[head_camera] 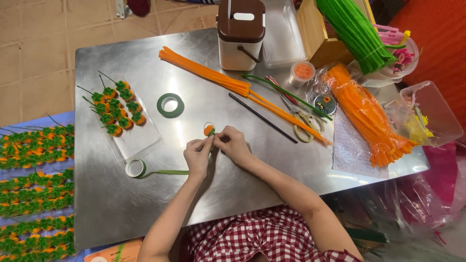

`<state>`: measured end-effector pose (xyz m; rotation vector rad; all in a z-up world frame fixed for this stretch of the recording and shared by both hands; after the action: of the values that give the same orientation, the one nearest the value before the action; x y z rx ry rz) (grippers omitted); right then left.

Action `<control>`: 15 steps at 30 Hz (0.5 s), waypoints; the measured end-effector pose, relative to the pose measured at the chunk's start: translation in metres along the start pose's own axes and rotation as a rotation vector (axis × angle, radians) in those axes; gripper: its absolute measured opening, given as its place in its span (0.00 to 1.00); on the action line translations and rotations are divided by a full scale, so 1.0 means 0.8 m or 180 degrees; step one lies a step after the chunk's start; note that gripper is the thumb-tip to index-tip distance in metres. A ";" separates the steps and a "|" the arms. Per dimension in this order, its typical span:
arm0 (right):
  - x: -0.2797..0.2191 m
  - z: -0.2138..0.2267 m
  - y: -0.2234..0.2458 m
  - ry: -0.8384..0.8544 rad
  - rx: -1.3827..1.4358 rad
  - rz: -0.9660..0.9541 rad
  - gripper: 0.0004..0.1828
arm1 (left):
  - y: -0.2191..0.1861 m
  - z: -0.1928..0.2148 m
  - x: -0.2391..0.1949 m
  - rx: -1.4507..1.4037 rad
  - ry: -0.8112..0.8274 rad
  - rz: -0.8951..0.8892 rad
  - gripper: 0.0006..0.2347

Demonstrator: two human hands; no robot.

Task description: Assembling decorative flowers by wrapping green floral tape around orange pipe cleaners and wire stems.

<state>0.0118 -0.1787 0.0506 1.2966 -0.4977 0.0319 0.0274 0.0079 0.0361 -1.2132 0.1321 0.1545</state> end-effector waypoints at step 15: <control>0.030 0.029 0.000 0.0749 0.1919 -0.2054 0.05 | -0.007 -0.006 0.011 0.0315 0.0548 -0.0282 0.13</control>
<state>0.0254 -0.2061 0.0636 1.9666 0.1704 -0.2169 0.0371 0.0023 0.0380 -1.1303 0.2333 -0.0339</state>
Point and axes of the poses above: each hand's wrist, its own x-axis towards the middle knuckle, its own z-axis out of the back of the hand, y = z × x, the point moved 4 cm from there along x, towards the middle knuckle, and after that the axes turned 10 degrees about x, right-handed, at the moved point
